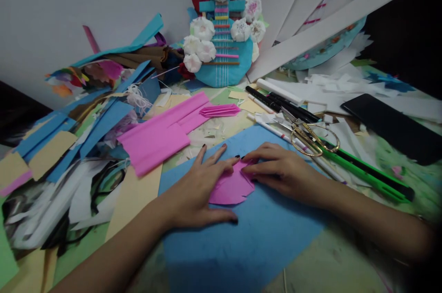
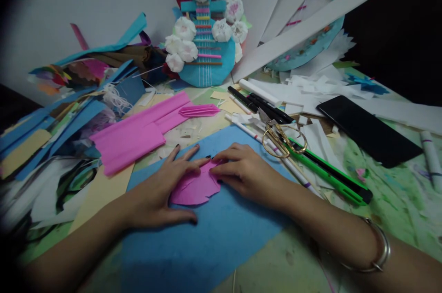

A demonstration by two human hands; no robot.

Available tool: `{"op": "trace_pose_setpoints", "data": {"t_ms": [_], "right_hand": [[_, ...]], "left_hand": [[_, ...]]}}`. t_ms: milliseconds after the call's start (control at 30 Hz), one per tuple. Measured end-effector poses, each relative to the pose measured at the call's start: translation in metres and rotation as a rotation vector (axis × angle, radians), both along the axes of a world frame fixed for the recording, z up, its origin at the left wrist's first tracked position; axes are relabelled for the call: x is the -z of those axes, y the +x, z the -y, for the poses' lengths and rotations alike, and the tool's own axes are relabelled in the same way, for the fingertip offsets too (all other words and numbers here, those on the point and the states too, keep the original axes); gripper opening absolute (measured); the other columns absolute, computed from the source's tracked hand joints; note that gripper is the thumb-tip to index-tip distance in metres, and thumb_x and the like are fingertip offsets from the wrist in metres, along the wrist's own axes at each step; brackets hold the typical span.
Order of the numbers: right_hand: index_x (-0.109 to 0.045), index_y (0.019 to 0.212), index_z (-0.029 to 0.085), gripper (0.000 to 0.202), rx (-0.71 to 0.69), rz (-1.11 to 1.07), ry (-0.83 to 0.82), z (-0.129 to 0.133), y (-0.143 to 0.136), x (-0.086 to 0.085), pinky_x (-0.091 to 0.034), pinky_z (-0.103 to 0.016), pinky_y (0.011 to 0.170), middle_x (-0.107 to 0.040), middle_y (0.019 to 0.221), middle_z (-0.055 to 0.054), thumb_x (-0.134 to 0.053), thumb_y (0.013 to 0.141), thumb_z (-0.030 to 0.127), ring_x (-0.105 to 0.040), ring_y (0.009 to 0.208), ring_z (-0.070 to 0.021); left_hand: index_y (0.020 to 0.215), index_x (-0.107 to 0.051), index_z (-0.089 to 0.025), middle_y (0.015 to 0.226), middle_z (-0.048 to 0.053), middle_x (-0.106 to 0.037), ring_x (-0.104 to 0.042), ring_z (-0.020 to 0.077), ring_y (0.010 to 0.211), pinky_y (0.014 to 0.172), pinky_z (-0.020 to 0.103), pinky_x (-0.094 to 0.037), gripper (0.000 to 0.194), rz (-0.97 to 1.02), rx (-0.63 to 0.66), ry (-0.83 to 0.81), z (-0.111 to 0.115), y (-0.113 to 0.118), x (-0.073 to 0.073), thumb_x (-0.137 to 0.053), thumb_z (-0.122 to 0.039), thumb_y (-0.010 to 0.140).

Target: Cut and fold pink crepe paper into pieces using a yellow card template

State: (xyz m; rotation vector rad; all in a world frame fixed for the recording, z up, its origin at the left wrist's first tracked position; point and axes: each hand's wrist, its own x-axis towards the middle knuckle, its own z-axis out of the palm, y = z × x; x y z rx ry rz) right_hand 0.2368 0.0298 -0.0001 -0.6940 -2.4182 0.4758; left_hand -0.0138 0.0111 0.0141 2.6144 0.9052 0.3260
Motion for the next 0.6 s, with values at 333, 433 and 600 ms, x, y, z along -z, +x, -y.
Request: {"op": "trace_pose_setpoints", "data": {"t_ms": [333,433,600], "right_hand": [[-0.071,0.103,0.016,0.019,0.001,-0.046,-0.048,0.0005,0.0,-0.0021,-0.047,-0.035,0.085,-0.068,0.104,-0.008,-0.057,0.09,0.016,-0.056,0.096,-0.0169],[-0.071,0.097,0.014,0.019,0.046,-0.049,-0.016,0.0006,-0.0014,-0.0039,-0.047,-0.033,0.08,-0.069,0.098,-0.008,-0.053,0.092,0.015,-0.055,0.09,-0.016],[-0.071,0.099,0.014,0.018,0.059,0.003,0.01,0.0016,-0.0023,-0.004,-0.047,-0.036,0.081,-0.068,0.097,-0.009,-0.062,0.088,0.025,-0.054,0.09,-0.0178]], "left_hand": [[0.098,-0.041,-0.022,0.132,0.012,-0.059,-0.038,0.0215,0.138,0.114,0.057,-0.028,0.013,0.181,-0.1,-0.045,-0.0058,0.0002,0.005,-0.045,-0.013,0.09],[0.093,-0.045,-0.021,0.128,0.01,-0.063,-0.042,0.0223,0.135,0.112,0.057,-0.03,0.014,0.209,-0.109,0.064,-0.0057,0.0011,0.0071,-0.047,-0.008,0.089],[0.082,-0.056,-0.02,0.114,0.006,-0.068,-0.055,0.022,0.117,0.096,0.046,-0.048,0.014,0.32,-0.197,0.204,-0.002,0.0096,0.0071,-0.056,-0.006,0.085]]}}
